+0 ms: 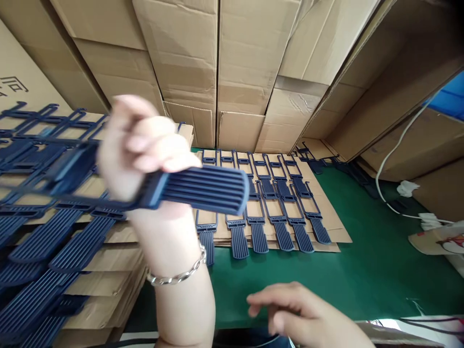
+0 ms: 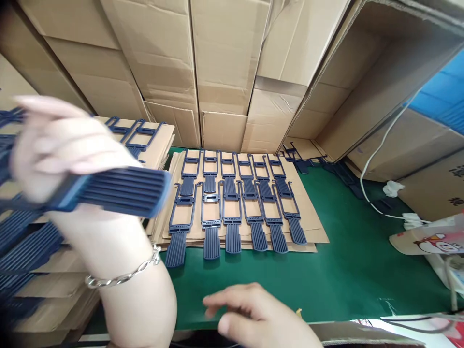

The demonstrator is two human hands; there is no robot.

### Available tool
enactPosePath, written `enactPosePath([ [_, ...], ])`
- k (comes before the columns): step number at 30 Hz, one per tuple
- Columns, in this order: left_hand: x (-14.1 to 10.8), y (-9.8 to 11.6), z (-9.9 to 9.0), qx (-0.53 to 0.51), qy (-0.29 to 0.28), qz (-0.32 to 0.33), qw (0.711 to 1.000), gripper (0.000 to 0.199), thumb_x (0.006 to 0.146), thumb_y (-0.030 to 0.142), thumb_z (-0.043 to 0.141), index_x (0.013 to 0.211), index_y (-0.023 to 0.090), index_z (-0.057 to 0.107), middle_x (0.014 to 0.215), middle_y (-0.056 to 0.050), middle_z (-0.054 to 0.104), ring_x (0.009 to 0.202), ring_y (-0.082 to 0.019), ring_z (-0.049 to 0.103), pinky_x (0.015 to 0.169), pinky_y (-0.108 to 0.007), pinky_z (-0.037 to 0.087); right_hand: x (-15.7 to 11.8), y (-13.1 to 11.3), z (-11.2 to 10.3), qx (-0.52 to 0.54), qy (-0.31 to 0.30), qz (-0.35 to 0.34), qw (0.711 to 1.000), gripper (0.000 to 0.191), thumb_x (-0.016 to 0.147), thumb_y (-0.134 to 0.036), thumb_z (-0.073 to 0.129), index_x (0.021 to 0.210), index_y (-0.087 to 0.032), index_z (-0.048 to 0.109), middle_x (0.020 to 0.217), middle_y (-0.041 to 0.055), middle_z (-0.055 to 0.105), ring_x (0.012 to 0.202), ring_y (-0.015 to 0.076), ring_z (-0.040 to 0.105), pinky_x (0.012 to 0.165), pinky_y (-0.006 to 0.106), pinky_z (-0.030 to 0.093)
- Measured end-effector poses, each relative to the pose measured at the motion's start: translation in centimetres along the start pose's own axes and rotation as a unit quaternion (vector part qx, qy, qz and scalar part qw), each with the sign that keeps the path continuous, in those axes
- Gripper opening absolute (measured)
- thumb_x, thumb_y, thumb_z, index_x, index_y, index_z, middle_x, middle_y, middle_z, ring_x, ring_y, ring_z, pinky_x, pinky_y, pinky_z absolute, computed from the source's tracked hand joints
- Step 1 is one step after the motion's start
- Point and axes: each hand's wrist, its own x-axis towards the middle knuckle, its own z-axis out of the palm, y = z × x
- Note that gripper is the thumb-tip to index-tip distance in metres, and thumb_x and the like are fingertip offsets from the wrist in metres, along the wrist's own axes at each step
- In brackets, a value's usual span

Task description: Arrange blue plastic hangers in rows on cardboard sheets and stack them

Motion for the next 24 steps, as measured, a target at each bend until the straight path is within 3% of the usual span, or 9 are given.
enactPosePath([
  [2, -0.1, -1.9, 2.2, -0.167, -0.195, -0.089, 0.962, 0.057, 0.093, 0.043, 0.009, 0.079, 0.023, 0.060, 0.044, 0.011, 0.049, 0.031, 0.003, 0.041, 0.034, -0.008, 0.032, -0.4, 0.1, -1.2, 0.081, 0.074, -0.058, 0.992, 0.036, 0.083, -0.046, 0.052, 0.112, -0.026, 0.059, 0.100, 0.0056, 0.060, 0.072, 0.0110, 0.054, 0.066, 0.024, 0.046],
  [4, -0.7, -4.6, 4.8, -0.129, -0.354, -0.203, 0.904, 0.051, 0.092, 0.043, 0.021, 0.082, 0.016, 0.064, 0.059, 0.002, 0.062, 0.045, -0.004, 0.055, 0.038, -0.013, 0.037, -0.3, 0.7, -2.1, 0.169, 0.132, -0.130, 0.968, 0.044, 0.079, -0.056, 0.052, 0.104, -0.021, 0.062, 0.089, 0.0072, 0.062, 0.058, 0.0101, 0.052, 0.048, 0.020, 0.043],
  [9, -3.0, -12.7, 11.0, 0.094, -0.512, -0.377, 0.766, 0.048, 0.091, 0.027, 0.027, 0.058, 0.012, 0.059, 0.054, -0.003, 0.056, 0.056, -0.006, 0.054, 0.063, -0.017, 0.043, -1.0, 1.9, -3.4, 0.240, 0.284, -0.178, 0.911, 0.048, 0.067, -0.062, 0.061, 0.077, -0.015, 0.061, 0.055, 0.0050, 0.056, 0.040, 0.0104, 0.046, 0.034, 0.019, 0.035],
  [11, -3.5, -15.6, 12.2, 0.076, -0.496, -0.423, 0.754, 0.050, 0.091, 0.028, 0.024, 0.058, 0.011, 0.058, 0.057, -0.004, 0.055, 0.057, -0.007, 0.053, 0.062, -0.019, 0.042, -1.6, 1.9, -4.3, 0.240, 0.348, -0.159, 0.892, 0.043, 0.068, -0.056, 0.063, 0.068, -0.014, 0.057, 0.044, 0.0028, 0.049, 0.037, 0.0096, 0.042, 0.033, 0.018, 0.032],
  [13, -4.1, -17.9, 12.6, 0.047, -0.396, -0.395, 0.828, 0.029, 0.085, 0.028, 0.039, 0.072, 0.013, 0.060, 0.072, -0.002, 0.057, 0.059, -0.006, 0.051, 0.056, -0.017, 0.040, -2.1, 1.9, -6.1, 0.257, 0.415, -0.149, 0.860, 0.041, 0.065, -0.054, 0.066, 0.066, -0.015, 0.054, 0.040, -0.0006, 0.043, 0.034, 0.0084, 0.038, 0.031, 0.017, 0.027],
  [15, -5.5, -19.2, 12.4, 0.043, -0.223, -0.340, 0.913, 0.019, 0.078, 0.027, 0.048, 0.090, 0.016, 0.057, 0.086, -0.002, 0.055, 0.066, -0.007, 0.051, 0.054, -0.016, 0.037, -2.4, 2.2, -9.3, 0.262, 0.504, -0.145, 0.810, 0.041, 0.063, -0.053, 0.067, 0.073, -0.016, 0.055, 0.043, -0.0027, 0.042, 0.035, 0.0081, 0.037, 0.030, 0.016, 0.025],
  [17, -7.8, -19.5, 11.8, 0.029, -0.112, -0.308, 0.944, 0.024, 0.076, 0.025, 0.046, 0.098, 0.018, 0.053, 0.089, -0.002, 0.052, 0.072, -0.007, 0.052, 0.054, -0.014, 0.037, -2.4, 3.3, -13.5, 0.198, 0.608, -0.105, 0.762, 0.038, 0.065, -0.049, 0.065, 0.082, -0.016, 0.058, 0.050, -0.0011, 0.048, 0.039, 0.0092, 0.041, 0.030, 0.017, 0.027],
  [21, -11.9, -18.2, 8.4, 0.050, -0.256, -0.358, 0.897, 0.029, 0.076, 0.040, 0.049, 0.098, 0.022, 0.057, 0.083, -0.002, 0.054, 0.076, -0.012, 0.058, 0.059, -0.021, 0.044, -2.0, 6.6, -21.9, 0.043, 0.651, 0.053, 0.756, 0.026, 0.072, -0.043, 0.056, 0.074, -0.016, 0.056, 0.059, 0.0022, 0.054, 0.037, 0.0079, 0.037, 0.032, 0.020, 0.025],
  [24, -12.0, -17.1, 3.4, 0.088, -0.245, -0.351, 0.900, 0.044, 0.082, 0.056, 0.029, 0.098, 0.029, 0.059, 0.083, -0.001, 0.055, 0.090, -0.017, 0.060, 0.067, -0.030, 0.046, -1.7, 8.3, -25.5, 0.004, 0.634, 0.113, 0.765, 0.017, 0.074, -0.032, 0.054, 0.069, -0.016, 0.053, 0.063, 0.0041, 0.057, 0.036, 0.0074, 0.037, 0.035, 0.022, 0.027],
])
